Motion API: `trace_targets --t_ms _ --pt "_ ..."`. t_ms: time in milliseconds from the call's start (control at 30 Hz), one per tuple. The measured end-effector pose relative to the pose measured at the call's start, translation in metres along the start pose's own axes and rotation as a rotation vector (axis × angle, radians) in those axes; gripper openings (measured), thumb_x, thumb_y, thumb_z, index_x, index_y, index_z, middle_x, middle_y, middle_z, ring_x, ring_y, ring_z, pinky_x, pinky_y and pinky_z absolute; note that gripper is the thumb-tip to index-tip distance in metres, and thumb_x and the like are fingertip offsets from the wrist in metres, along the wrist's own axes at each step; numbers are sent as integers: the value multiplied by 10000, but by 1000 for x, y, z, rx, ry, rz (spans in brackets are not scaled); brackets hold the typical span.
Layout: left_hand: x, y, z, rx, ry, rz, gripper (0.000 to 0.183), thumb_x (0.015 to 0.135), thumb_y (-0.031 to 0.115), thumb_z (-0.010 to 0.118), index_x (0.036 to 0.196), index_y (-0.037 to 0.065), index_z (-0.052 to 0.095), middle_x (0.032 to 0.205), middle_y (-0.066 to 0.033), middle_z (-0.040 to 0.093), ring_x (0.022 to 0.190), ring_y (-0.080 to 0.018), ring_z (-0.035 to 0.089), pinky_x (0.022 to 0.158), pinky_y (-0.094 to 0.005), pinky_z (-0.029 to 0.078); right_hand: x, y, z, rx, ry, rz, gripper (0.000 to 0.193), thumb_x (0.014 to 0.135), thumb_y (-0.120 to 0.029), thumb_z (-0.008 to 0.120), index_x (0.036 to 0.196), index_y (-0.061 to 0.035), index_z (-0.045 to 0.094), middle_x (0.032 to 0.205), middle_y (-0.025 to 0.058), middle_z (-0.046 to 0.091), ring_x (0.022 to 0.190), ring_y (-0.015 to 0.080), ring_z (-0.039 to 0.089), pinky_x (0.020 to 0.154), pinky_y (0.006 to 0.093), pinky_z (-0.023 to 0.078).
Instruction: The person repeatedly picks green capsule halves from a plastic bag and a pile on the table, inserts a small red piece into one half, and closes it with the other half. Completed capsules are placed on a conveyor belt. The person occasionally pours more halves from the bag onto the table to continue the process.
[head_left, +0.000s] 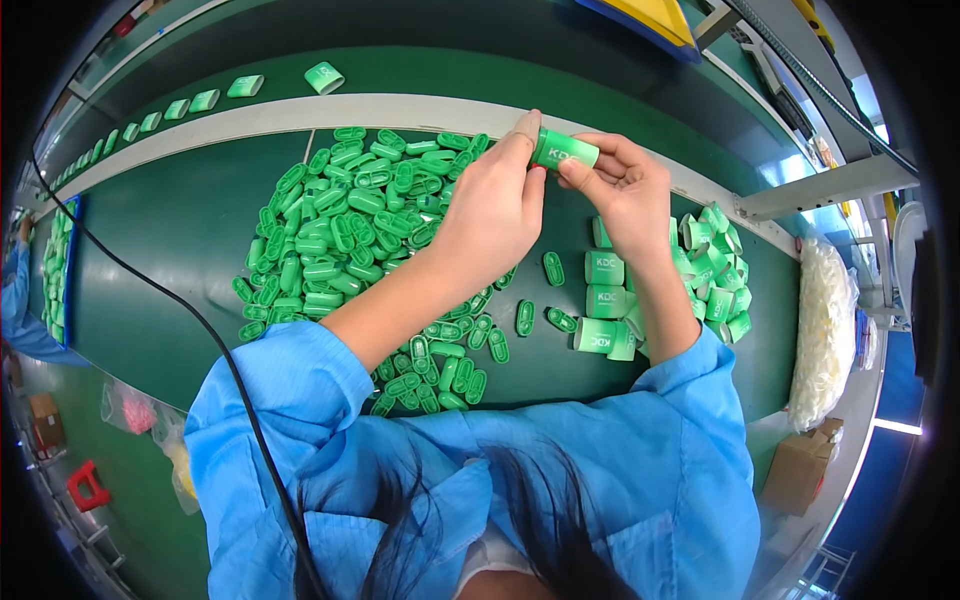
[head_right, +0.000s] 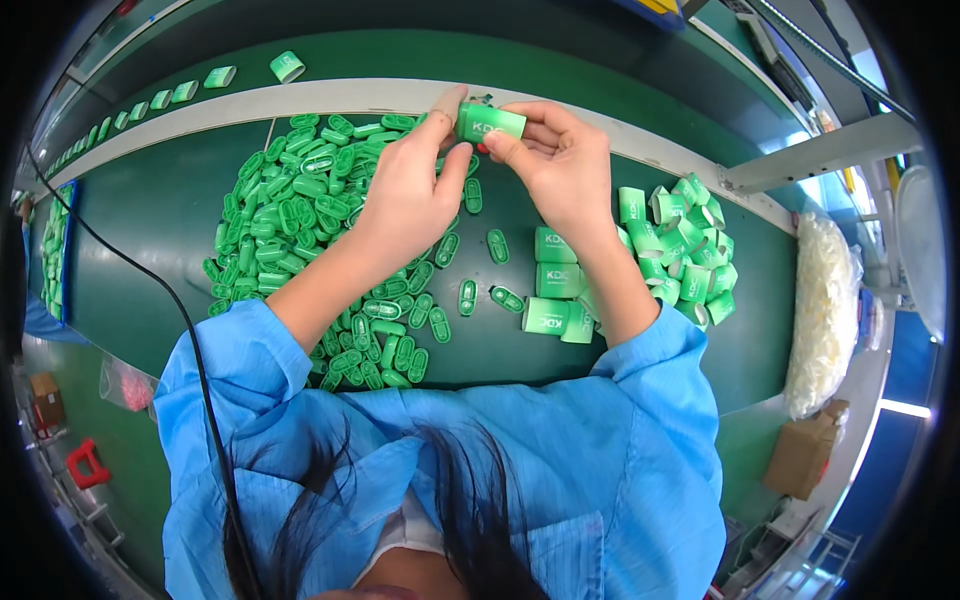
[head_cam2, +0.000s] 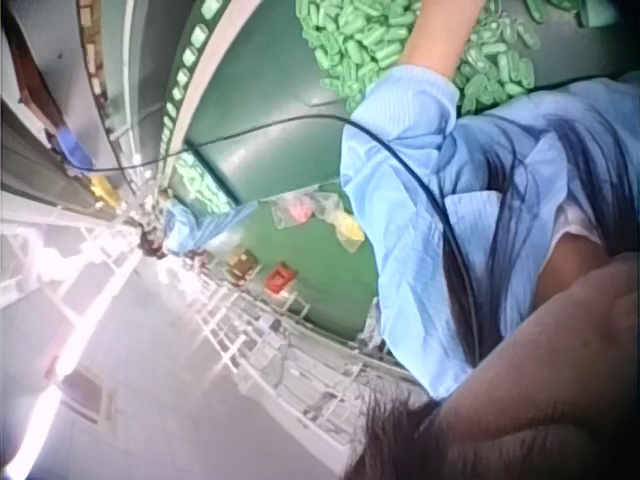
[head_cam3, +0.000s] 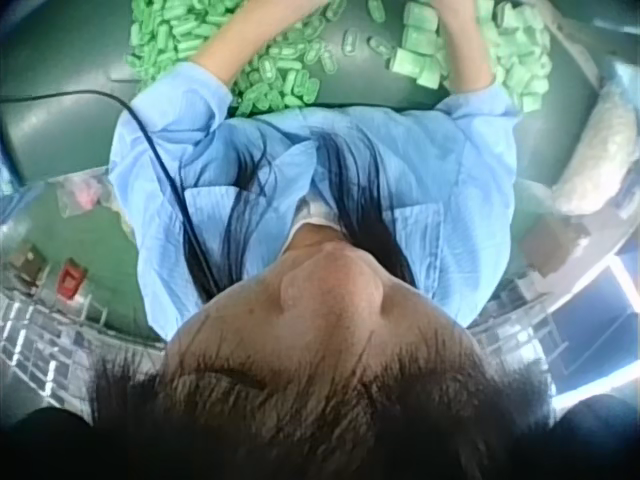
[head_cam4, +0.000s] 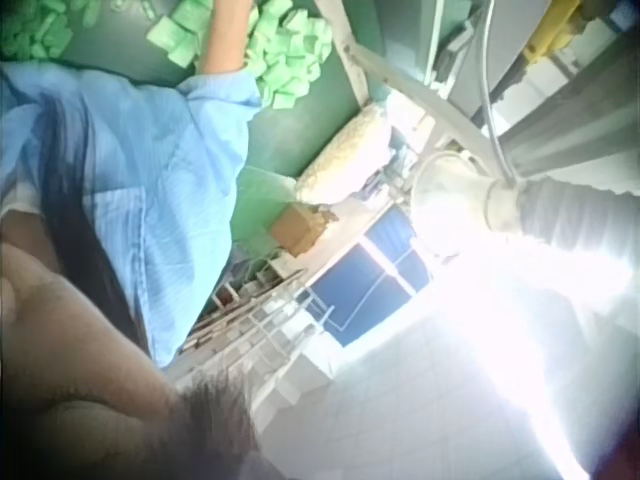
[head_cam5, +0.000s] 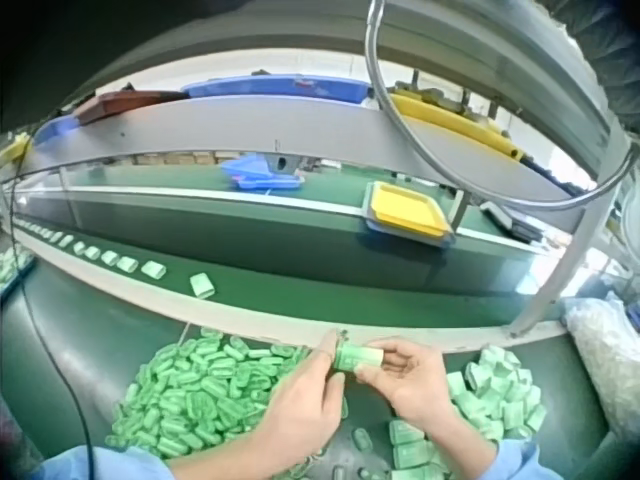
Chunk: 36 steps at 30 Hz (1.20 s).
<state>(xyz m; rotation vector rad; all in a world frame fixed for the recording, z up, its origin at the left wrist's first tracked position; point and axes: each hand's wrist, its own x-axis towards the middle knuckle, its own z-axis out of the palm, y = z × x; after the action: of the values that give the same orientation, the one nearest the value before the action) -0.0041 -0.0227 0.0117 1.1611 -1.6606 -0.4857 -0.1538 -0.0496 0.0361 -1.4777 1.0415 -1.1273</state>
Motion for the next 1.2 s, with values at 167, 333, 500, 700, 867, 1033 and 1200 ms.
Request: trace_targets --t_ms 167,333,500,700,867,1033,1200 --pt "-9 -2 9 105 -11 72 461 828 19 524 1267 -46 398 866 -268 601 814 -412 602 730 -453 475 -12 1 -1 -228 55 -46 247 767 -3 680 994 62 609 874 134 676 787 126 654 725 235 523" --pt "3 -4 1 152 55 33 451 795 -25 517 1239 -24 439 1031 -240 565 977 -392 538 847 -446 436 33 4 -13 -381 -7 -106 299 732 -133 726 965 35 643 819 89 666 691 95 609 660 235 490" --pt "-5 5 -9 229 -527 337 400 686 -28 588 1079 46 584 1118 -124 550 1040 -293 501 915 -381 416 123 48 -58 -584 69 186 309 768 -240 721 976 -24 650 779 -13 595 637 56 490 537 232 393" --pt "-23 1 0 267 -639 413 322 695 27 644 1013 47 598 1039 -98 584 991 -259 532 853 -378 450 117 54 -74 -899 142 -63 354 732 -219 715 1009 -11 638 881 65 647 682 172 539 659 306 473" --pt "-23 9 -1 287 -610 279 292 723 71 666 997 46 568 860 -94 618 732 -253 601 676 -380 505 13 -10 -85 -1068 -323 -99 381 702 -212 712 1020 -19 628 1030 124 617 961 286 585 845 370 467" --pt "-13 11 -3 -70 -473 -22 269 744 107 676 978 35 566 759 -70 604 591 -168 602 581 -304 500 -39 9 -83 -1046 -283 -182 335 697 -161 738 960 -4 602 1061 153 595 988 302 574 851 382 462" --pt "-4 3 -9 -209 -436 -199 260 744 86 693 972 4 598 752 -27 599 606 -67 565 565 -209 457 -33 -15 -42 -501 -112 72 273 743 -118 711 953 6 588 823 65 633 717 156 608 650 262 490"
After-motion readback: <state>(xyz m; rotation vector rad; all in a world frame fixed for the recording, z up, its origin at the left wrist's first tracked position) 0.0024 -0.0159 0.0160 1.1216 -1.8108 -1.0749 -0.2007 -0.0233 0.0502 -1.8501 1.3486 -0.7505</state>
